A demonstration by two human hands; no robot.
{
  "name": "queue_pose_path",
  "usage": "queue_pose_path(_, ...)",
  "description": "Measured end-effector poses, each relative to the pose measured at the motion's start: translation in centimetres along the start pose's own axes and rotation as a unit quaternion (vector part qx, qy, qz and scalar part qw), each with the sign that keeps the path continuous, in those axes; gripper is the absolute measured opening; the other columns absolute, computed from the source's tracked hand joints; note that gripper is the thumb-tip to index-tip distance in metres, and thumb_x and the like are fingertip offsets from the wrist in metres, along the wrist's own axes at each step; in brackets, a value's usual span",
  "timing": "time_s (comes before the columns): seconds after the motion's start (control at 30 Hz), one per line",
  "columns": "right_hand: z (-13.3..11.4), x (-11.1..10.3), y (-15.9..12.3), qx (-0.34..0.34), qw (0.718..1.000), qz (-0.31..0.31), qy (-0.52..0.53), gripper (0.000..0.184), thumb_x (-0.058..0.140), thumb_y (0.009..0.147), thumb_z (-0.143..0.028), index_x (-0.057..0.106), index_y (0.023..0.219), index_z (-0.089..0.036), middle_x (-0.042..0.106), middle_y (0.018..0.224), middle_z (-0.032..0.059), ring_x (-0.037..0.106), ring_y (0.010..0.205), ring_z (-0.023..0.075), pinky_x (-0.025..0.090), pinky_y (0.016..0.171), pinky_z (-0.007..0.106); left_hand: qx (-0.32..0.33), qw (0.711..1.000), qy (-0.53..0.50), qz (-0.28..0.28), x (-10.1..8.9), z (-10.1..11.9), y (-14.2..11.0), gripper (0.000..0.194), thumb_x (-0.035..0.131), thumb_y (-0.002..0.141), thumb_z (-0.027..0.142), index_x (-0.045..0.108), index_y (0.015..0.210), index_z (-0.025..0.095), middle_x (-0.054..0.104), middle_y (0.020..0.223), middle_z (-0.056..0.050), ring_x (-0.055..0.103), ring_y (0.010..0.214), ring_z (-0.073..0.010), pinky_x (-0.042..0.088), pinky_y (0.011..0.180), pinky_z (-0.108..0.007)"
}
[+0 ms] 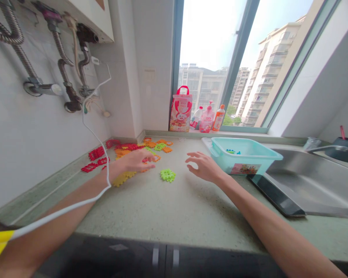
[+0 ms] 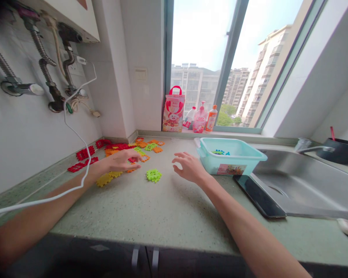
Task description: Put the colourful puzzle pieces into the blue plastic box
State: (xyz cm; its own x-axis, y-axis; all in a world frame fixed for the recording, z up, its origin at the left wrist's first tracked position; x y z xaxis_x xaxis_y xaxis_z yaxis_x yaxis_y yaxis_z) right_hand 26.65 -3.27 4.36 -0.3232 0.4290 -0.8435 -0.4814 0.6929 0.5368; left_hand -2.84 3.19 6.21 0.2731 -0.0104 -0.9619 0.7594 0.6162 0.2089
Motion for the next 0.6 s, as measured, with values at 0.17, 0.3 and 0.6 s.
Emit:
queue_pose_path(0.17,-0.3,0.2,-0.1,-0.005,1.000,-0.014,0.002,0.018,0.065,0.097,-0.026,0.078,0.108,-0.024,0.071,0.133,0.0105,0.068,0.117,0.0294,0.057,0.103,0.050,-0.186,0.974,0.107,-0.074,-1.6,-6.6,-1.5,0.033,0.067,0.083,0.043,0.081,0.107,0.025,0.077,0.092,-0.003,0.068,0.080,-0.0210,0.047,0.072,-0.028)
queue_pose_path(0.3,-0.4,0.4,-0.2,-0.003,1.000,-0.028,0.008,0.018,0.065,0.096,-0.026,0.078,0.107,-0.024,0.071,0.133,0.0104,0.068,0.118,0.0300,0.056,0.103,0.050,-0.221,0.966,0.089,-0.104,-1.0,-9.0,-2.1,0.043,0.070,0.077,0.050,0.081,0.110,0.024,0.076,0.093,-0.004,0.068,0.082,-0.0224,0.046,0.071,-0.028)
queue_pose_path(0.6,-0.5,0.7,-0.1,-0.004,0.999,-0.046,0.010,0.018,0.065,0.096,-0.025,0.078,0.109,-0.024,0.071,0.135,0.0104,0.068,0.121,0.0297,0.056,0.105,0.050,-0.223,0.970,0.027,-0.099,0.1,-10.5,-1.9,0.047,0.078,0.068,0.052,0.077,0.106,0.023,0.074,0.089,-0.003,0.067,0.080,-0.0222,0.045,0.067,-0.028)
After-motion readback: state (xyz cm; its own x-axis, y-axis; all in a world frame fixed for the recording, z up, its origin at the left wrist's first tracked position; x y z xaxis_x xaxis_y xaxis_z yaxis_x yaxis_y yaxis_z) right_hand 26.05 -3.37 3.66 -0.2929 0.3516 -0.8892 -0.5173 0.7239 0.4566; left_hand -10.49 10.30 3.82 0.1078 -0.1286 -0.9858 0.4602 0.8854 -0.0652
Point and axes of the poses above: each hand's wrist, its own y-axis towards the middle knuckle, its own x-axis out of the palm, z = x × y, the point moved 5 cm from there along y, towards the middle knuckle
